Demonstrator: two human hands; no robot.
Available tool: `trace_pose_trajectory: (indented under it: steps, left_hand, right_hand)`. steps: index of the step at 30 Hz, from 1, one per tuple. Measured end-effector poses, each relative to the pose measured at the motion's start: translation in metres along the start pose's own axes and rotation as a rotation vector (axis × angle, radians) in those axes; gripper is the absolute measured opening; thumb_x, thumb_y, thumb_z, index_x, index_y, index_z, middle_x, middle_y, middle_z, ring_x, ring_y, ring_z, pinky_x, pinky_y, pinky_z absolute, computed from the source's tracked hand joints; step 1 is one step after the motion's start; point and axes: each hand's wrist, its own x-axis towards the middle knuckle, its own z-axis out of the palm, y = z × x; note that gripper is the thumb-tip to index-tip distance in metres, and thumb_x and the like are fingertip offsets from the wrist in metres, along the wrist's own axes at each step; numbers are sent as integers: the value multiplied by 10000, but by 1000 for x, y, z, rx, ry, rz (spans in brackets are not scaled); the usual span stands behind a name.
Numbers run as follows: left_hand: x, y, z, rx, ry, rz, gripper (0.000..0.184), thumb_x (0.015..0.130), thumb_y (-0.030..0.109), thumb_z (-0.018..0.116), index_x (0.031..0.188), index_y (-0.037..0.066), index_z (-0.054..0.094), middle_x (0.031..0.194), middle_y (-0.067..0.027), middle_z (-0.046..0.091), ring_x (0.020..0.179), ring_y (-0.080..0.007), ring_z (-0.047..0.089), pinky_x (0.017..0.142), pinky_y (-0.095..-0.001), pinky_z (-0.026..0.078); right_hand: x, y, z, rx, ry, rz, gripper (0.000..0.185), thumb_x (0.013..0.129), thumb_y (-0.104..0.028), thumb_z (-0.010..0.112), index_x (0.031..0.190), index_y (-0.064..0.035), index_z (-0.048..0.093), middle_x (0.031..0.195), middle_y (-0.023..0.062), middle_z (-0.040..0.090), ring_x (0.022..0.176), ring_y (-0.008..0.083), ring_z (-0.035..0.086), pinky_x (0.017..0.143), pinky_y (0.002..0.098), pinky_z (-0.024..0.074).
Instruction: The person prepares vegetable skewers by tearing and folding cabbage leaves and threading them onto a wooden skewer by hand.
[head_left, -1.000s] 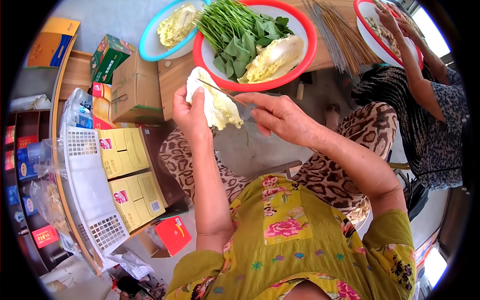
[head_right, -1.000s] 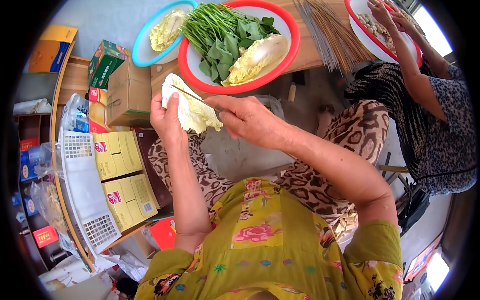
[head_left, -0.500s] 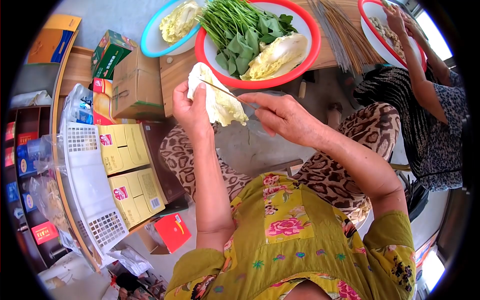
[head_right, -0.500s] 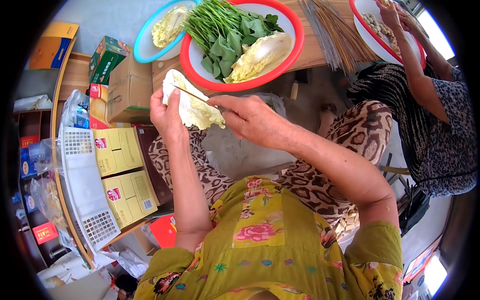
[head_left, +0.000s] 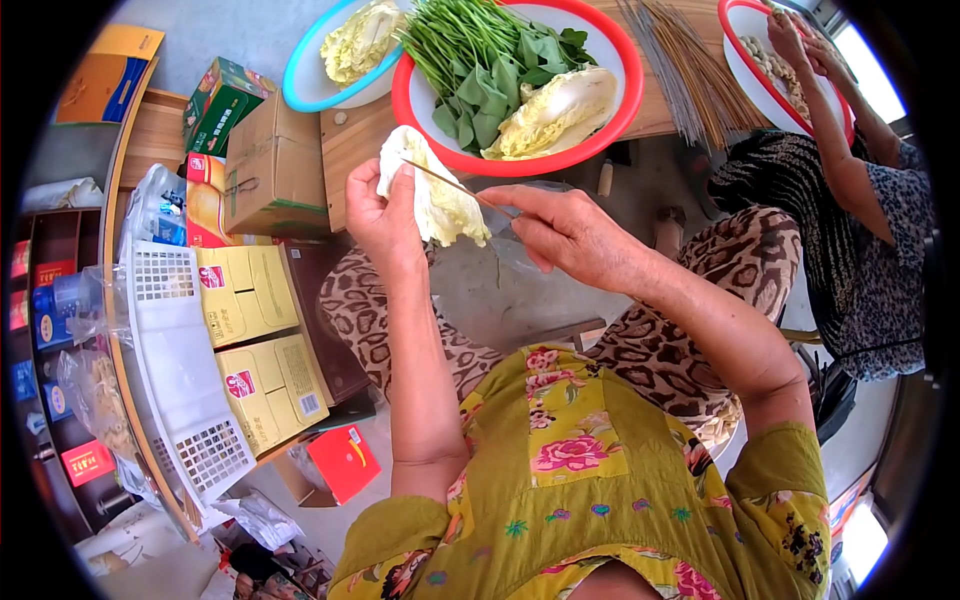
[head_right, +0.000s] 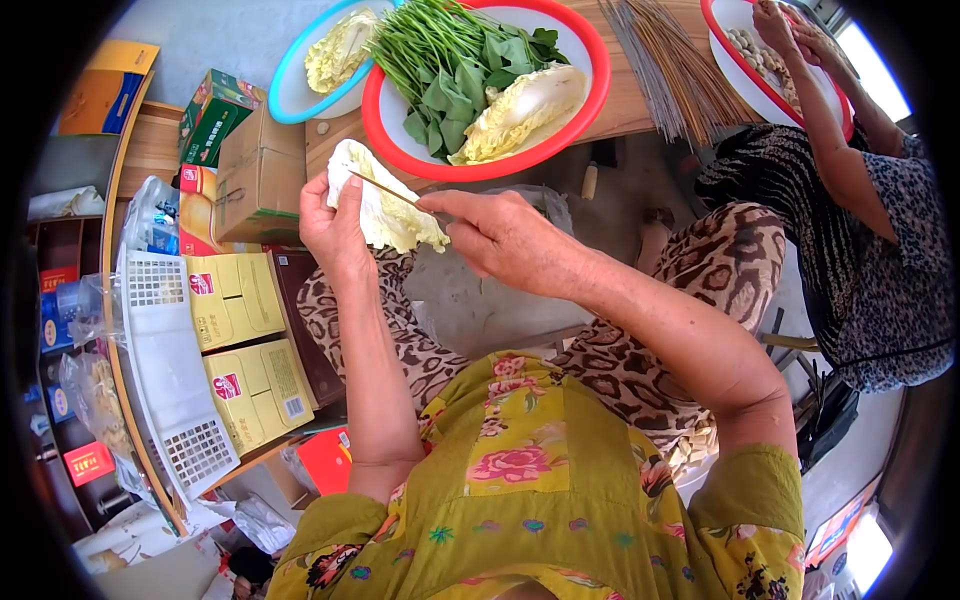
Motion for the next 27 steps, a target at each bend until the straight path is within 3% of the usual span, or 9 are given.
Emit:
trace_pose_trajectory:
  steps: [6,8,14,15,17,21,24,26,27]
  left_hand:
    - [0,-1,-3,66,-24,40,214,827,-27,642,1006,-17,526,953,-104,632,813,-124,617,715,-246,523]
    - [-2,0,0,89,-30,51,195,832,-27,637,991,-17,524,931,-93,632,798,-108,606,704,-235,508]
    - [-4,2,3,115,-39,60,165,837,-22,636,965,-22,532,896,-75,637,779,-86,591,690,-221,490]
    - [-5,2,4,132,-43,58,163,837,-21,637,963,-23,533,898,-75,637,778,-85,590,690,-222,490]
    - [-5,2,4,132,-49,62,160,837,-22,636,961,-23,535,891,-72,638,777,-83,589,690,-217,486]
    - [-15,8,11,216,-127,60,146,834,-24,635,947,-13,543,869,-53,641,776,-71,587,687,-203,472]
    - [-29,0,22,247,-202,96,166,835,-29,636,963,-1,534,899,-52,640,806,-66,572,701,-194,464]
    - [-38,2,31,259,-215,101,160,837,-29,633,960,-2,534,894,-51,641,805,-66,571,708,-194,462]
    - [-41,3,34,274,-226,110,155,839,-30,629,957,-2,533,888,-50,642,803,-65,569,715,-194,459]
  right_hand:
    - [-2,-2,0,2,-3,8,362,876,-36,438,1227,-1,519,567,93,518,498,136,512,513,307,448]
    - [-2,-2,0,-9,-18,17,371,926,-74,435,1292,-39,483,545,20,435,517,85,438,526,265,413]
    - [-4,-2,-1,19,-11,26,360,933,-77,429,1285,-32,487,554,11,443,521,81,436,525,263,409]
    - [-4,-2,-2,19,-10,27,360,933,-77,429,1285,-32,487,554,11,443,521,81,436,525,263,409]
    - [-4,-1,-2,34,10,10,353,872,-25,430,1212,6,521,572,89,518,499,127,512,513,301,448]
    - [-3,-2,-2,41,20,-2,345,873,-31,424,1202,10,520,570,81,510,504,124,509,518,294,442]
    - [0,-1,-4,94,63,31,331,881,-52,432,1193,6,525,568,61,506,517,113,511,526,284,438]
    - [2,2,-4,148,95,53,310,922,-85,433,1214,-23,513,568,-19,470,524,44,437,491,219,353]
    - [3,4,-4,146,98,57,310,922,-85,433,1214,-23,513,568,-19,470,524,44,437,491,219,353]
